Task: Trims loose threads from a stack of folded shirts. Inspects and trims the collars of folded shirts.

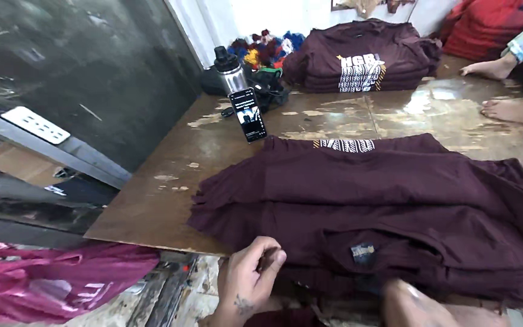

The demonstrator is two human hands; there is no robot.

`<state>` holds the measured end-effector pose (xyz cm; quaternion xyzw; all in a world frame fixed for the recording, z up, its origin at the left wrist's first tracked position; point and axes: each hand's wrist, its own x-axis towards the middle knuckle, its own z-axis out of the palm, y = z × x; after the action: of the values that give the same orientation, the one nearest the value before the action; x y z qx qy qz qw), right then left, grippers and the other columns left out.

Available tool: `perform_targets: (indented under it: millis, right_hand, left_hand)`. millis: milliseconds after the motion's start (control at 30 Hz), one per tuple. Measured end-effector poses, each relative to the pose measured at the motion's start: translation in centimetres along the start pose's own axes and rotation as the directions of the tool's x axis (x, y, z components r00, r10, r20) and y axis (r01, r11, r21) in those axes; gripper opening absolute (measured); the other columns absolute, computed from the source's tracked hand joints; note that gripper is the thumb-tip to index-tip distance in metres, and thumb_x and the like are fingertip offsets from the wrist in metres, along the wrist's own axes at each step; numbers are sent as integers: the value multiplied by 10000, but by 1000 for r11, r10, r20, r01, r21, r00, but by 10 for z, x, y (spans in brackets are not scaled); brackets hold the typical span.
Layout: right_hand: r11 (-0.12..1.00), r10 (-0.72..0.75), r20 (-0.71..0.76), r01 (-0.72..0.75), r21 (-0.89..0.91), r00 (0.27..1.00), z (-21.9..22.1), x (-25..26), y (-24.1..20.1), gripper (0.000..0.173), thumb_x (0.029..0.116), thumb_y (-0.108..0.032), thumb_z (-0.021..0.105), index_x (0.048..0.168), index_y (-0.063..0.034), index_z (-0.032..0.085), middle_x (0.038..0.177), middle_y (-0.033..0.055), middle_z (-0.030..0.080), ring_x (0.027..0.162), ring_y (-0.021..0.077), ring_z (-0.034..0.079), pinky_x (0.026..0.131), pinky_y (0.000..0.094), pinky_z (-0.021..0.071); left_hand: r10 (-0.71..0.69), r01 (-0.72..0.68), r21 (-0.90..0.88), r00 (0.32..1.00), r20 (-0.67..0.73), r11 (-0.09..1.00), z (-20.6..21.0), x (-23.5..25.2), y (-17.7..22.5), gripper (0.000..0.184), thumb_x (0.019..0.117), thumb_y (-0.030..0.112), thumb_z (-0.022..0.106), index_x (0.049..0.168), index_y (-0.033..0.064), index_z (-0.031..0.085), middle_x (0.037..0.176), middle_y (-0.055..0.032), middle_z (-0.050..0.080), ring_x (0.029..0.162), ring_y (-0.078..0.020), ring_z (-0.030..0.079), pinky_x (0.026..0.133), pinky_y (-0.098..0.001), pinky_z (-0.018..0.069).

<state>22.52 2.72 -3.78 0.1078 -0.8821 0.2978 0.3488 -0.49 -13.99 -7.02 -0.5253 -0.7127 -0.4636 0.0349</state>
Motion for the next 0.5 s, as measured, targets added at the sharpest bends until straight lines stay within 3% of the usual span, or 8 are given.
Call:
perform_targets:
  millis: [67,100,133,200,267,400,467,500]
  right_hand:
    - [993,112,10,-112,27,994,-37,-18,-12,313,1050,-349,570,897,-79,611,840,112,550,887,194,584,950,285,458]
    - [968,217,9,-214,-133,976,-56,-29,-8,395,1031,-424,586,915,-47,600,885,155,596,940,223,612,979,322,467]
    - [900,324,37,-296,-321,945,-76,-43,4,449,1007,-438,616,969,8,637,971,229,653,1010,329,645,997,436,488]
    - [775,486,69,-393,-495,871,-104,-72,36,365,934,-250,681,969,112,713,1061,341,693,1069,541,660,967,661,481]
    - [747,491,63,-383,-543,869,-124,-74,47,262,936,-113,607,881,125,702,996,323,715,1017,543,681,964,665,479]
    - [641,344,-106,-316,-700,933,-152,-32,70,364,1016,-174,478,979,124,683,948,316,682,930,522,667,887,684,478]
    - [554,333,-212,-373,-744,919,-148,-12,128,287,992,-170,564,1000,74,714,1010,333,675,984,562,647,858,723,466]
    - [524,447,-244,-473,-709,861,-142,-5,159,213,983,-145,648,1044,42,732,1113,342,665,1075,575,622,884,744,455]
  left_hand:
    - [59,-59,75,998,8,995,-3,-10,-4,442,980,541,601,1117,125,656,692,22,534,573,-5,489,531,-153,421]
    - [91,-91,177,996,11,980,-4,-13,-3,445,955,515,630,1121,107,699,711,-19,620,574,-80,556,521,-243,466]
    - [121,-123,269,992,26,955,-6,-14,-2,361,941,409,630,1087,98,738,785,-51,725,631,-135,669,555,-315,549]
    - [169,-147,361,985,-30,921,-4,-12,3,243,913,219,543,1000,97,733,778,-72,714,657,-170,681,580,-325,550]
    - [198,-149,366,975,-100,919,-7,5,16,244,956,159,493,1017,65,710,789,-100,696,691,-181,668,626,-296,541]
    - [166,-93,441,978,-129,893,-7,69,22,244,954,72,523,1051,-6,734,890,-159,746,758,-278,732,665,-454,588]
    - [36,6,533,997,-69,846,4,103,-12,254,995,109,552,1169,58,730,981,-179,749,865,-382,734,715,-603,555]
    - [-127,103,551,992,6,828,10,122,-33,296,1035,138,535,1282,100,694,1112,-194,735,1018,-429,703,827,-667,506]
